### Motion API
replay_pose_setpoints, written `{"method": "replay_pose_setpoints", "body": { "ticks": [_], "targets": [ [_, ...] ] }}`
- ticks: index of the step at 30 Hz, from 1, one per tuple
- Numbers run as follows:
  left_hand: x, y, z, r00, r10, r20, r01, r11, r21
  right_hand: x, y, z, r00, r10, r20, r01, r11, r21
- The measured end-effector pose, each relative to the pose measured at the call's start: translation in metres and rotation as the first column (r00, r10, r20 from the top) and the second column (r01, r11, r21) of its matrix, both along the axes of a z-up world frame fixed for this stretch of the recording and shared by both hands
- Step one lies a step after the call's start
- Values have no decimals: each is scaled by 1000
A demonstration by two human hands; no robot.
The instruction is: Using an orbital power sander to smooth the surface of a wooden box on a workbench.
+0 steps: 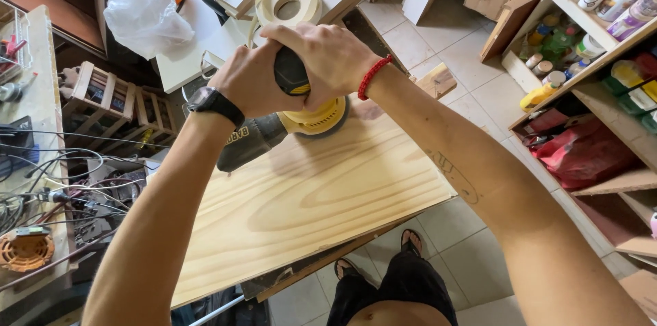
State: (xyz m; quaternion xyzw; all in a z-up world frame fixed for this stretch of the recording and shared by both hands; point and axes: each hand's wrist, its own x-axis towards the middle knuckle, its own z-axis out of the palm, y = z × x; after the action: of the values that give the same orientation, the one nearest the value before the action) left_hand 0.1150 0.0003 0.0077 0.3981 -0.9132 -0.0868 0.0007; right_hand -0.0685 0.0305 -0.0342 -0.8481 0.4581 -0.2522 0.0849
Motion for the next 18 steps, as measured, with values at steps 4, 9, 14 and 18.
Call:
{"method": "replay_pose_setpoints", "body": {
  "ticks": [4,9,14,18],
  "targets": [
    [12,5,5,1000,19,2,-19,1000,7,15,1,0,999,22,30,-22,1000,-23],
    [33,9,3,996,76,-49,-74,996,48,33,-1,-3,999,44,24,-43,999,-21],
    [59,2,-14,998,2,-65,-10,993,-120,50,-10,-15,1000,27,5,-27,1000,12],
    [78,0,-16,999,43,-22,-45,993,-112,68,-13,-18,999,46,20,-46,999,7]
  ]
}}
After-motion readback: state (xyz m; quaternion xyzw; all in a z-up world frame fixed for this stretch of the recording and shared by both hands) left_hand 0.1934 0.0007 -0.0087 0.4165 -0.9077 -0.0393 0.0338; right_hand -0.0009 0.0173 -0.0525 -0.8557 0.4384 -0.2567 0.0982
